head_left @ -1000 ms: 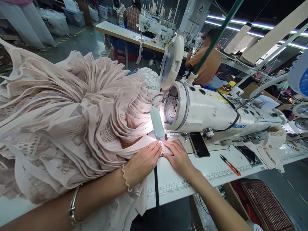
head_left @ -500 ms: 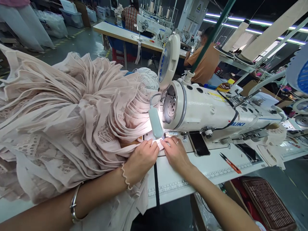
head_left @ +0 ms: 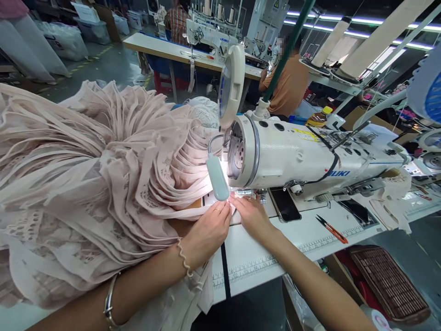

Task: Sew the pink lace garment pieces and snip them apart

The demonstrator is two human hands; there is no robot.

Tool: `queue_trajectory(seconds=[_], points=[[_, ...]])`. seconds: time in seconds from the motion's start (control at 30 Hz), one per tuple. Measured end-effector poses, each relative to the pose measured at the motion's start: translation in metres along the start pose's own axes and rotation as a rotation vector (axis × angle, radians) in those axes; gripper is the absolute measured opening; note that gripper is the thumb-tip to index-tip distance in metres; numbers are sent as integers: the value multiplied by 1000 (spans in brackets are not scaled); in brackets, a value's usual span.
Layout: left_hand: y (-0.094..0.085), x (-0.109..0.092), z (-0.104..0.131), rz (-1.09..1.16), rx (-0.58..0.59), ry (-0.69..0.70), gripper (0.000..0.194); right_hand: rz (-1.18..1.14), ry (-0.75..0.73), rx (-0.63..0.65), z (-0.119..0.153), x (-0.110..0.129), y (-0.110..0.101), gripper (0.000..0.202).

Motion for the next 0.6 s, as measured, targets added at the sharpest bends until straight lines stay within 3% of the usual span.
queue_trajectory(seconds=[0.17, 0.6], points=[[1, 4, 0, 36, 18, -15, 43, -46, 15, 7, 1, -4, 0, 57], [6, 11, 1, 122, -6, -27, 47, 68, 133, 89, -4, -6, 3, 53]])
Point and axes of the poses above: each hand's wrist, its own z-axis away from the middle knuckle, its own y-axis out of the palm, x = y × z, the point moved 10 cm from there along -z, towards the middle knuckle, and after that the axes turned 15 degrees about y, right-handed, at the moved point
